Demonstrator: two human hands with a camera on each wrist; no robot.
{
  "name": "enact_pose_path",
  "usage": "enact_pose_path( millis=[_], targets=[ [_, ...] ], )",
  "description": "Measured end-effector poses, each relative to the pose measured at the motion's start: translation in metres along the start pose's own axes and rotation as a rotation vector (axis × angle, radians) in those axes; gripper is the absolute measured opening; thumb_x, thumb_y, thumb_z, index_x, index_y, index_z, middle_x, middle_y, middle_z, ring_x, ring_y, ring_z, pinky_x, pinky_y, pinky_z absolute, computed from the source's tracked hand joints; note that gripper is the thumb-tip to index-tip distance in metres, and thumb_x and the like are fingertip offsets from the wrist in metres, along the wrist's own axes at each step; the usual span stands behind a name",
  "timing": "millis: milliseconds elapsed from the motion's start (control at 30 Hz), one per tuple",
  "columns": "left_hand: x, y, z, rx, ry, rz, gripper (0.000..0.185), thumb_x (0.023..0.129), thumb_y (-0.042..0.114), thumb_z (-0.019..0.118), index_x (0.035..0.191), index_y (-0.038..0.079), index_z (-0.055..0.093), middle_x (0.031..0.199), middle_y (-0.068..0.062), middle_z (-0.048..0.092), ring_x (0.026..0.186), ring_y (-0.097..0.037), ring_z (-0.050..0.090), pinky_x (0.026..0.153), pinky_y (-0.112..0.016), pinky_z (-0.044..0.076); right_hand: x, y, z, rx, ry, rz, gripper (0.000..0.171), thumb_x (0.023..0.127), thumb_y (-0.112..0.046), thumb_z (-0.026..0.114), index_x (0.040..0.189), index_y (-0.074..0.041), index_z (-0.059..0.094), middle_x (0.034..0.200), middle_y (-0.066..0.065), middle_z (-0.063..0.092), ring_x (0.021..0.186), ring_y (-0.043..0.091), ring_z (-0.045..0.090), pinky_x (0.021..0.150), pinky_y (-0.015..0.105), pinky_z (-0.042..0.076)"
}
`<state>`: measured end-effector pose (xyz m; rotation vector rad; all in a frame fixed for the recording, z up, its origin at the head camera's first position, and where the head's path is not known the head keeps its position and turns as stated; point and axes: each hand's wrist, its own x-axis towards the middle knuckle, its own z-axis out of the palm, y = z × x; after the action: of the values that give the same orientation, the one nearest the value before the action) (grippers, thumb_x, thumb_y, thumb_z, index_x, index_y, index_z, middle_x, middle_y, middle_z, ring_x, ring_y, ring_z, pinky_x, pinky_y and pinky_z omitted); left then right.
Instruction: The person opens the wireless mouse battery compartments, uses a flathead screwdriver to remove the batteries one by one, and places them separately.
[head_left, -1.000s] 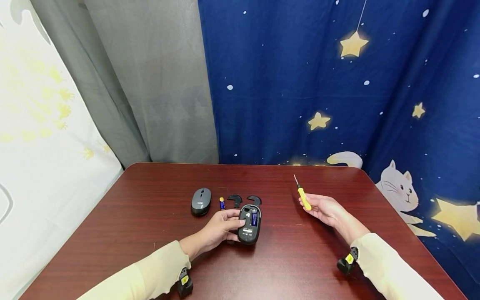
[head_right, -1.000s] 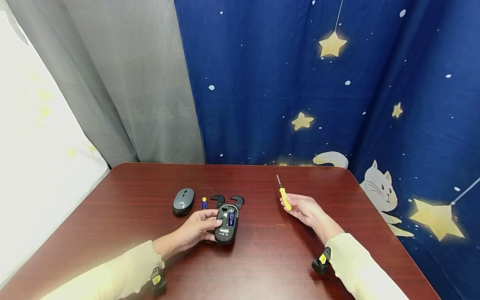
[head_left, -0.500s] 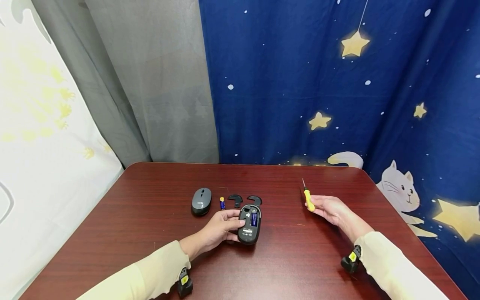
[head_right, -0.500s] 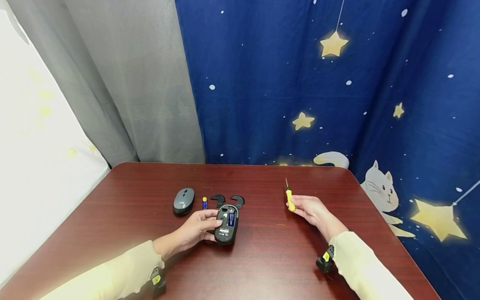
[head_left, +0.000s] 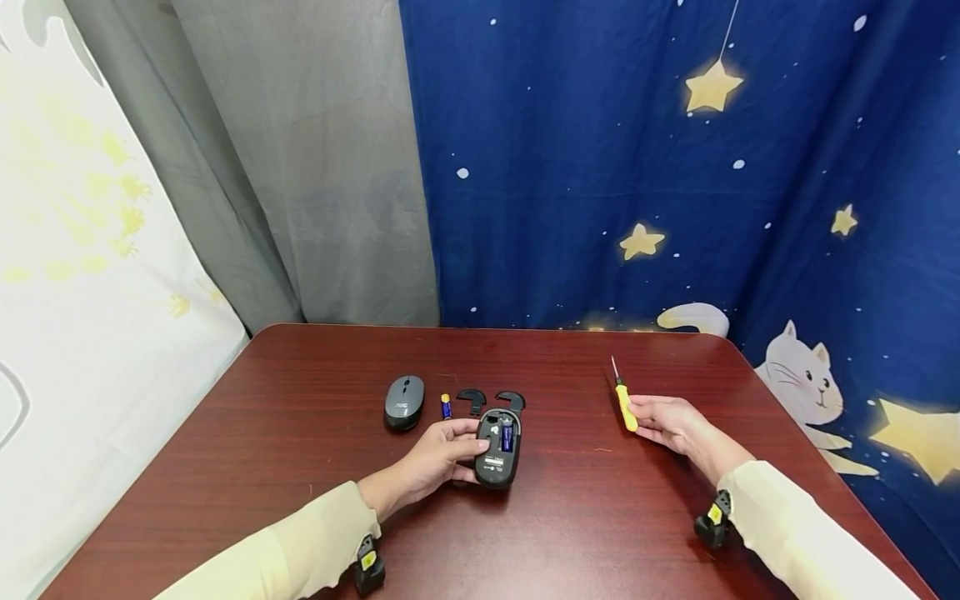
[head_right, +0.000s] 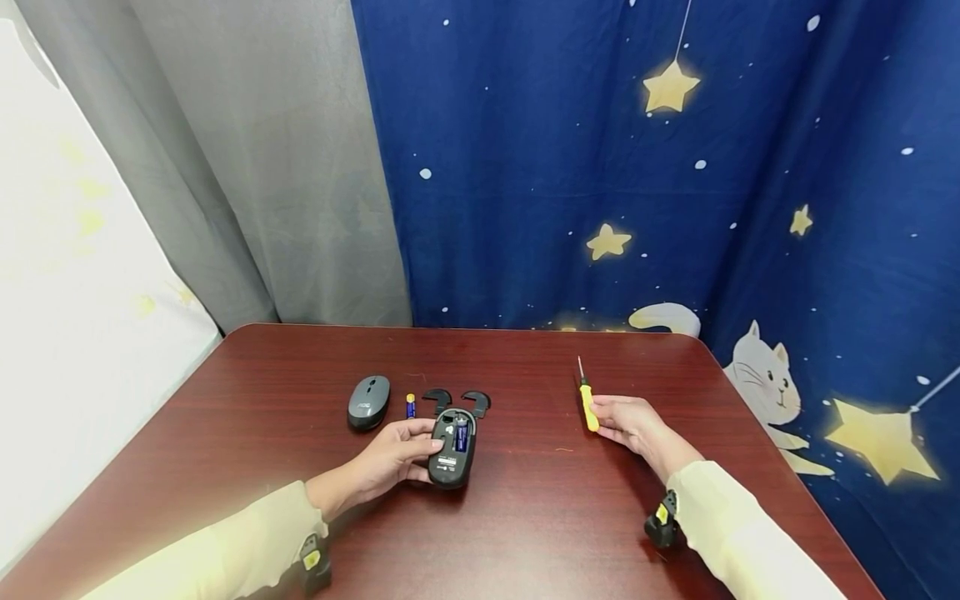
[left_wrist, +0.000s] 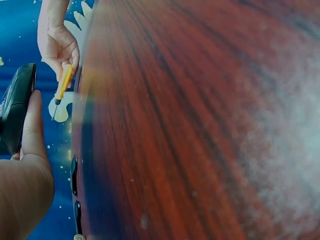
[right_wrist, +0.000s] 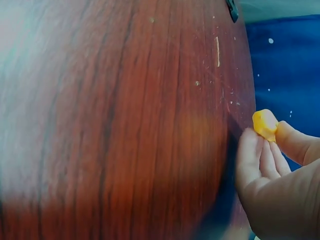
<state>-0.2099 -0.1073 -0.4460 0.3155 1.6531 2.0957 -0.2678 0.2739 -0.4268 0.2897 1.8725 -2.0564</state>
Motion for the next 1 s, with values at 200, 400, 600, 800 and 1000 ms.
enact_pose_path(
  millis=[200,400,600,800,1000],
  targets=[
    [-0.0004,0.0000,0.0009,0.003,0.000,0.001,0.048,0.093,0.007,0.061,0.135,-0.010,0.044,0.115,-0.018,0.064,0.095,-0.024,0.067,0.072,-0.038,0.058,0.0017,0.0024,-0.0044,-0.007,-0.033,-0.011,0.027,0.094,0.004,0.058,0.121,0.008,0.060,0.084,0.001,0.067,0.077,0.012,0.065,0.074,0.029,0.056],
    [-0.0001,0.0002,0.0001,0.005,0.002,-0.006,0.048,0.093,0.007,0.061,0.135,-0.010,0.044,0.115,-0.018,0.064,0.095,-0.024,0.067,0.072,-0.038,0.058,0.0014,0.0040,-0.0069,-0.069,-0.049,-0.004,0.046,0.093,0.004,0.058,0.134,0.017,0.043,0.087,0.001,0.067,0.079,0.011,0.064,0.075,0.030,0.056],
    [-0.0002,0.0005,0.0002,0.005,0.002,-0.007,0.048,0.093,0.007,0.061,0.135,-0.010,0.044,0.115,-0.019,0.064,0.095,-0.024,0.067,0.072,-0.039,0.058,0.0020,0.0069,-0.0105,-0.076,-0.048,-0.020,0.044,0.092,0.007,0.058,0.132,0.019,0.042,0.085,0.002,0.068,0.077,0.013,0.066,0.074,0.030,0.057],
    [-0.0002,0.0006,0.0009,-0.001,0.004,-0.005,0.047,0.093,0.006,0.060,0.135,-0.010,0.044,0.114,-0.018,0.064,0.094,-0.024,0.067,0.071,-0.039,0.058,0.0015,0.0067,-0.0086,-0.113,-0.002,-0.037,0.044,0.090,0.007,0.061,0.130,0.020,0.045,0.084,0.003,0.068,0.074,0.014,0.066,0.072,0.031,0.057],
    [-0.0004,0.0010,0.0010,-0.002,0.001,-0.005,0.046,0.094,0.006,0.060,0.134,-0.010,0.045,0.114,-0.018,0.064,0.094,-0.024,0.067,0.072,-0.039,0.058,0.0002,0.0073,-0.0053,-0.144,0.043,-0.049,0.047,0.088,0.006,0.064,0.130,0.020,0.046,0.086,0.003,0.069,0.072,0.012,0.066,0.070,0.031,0.058]
  ],
)
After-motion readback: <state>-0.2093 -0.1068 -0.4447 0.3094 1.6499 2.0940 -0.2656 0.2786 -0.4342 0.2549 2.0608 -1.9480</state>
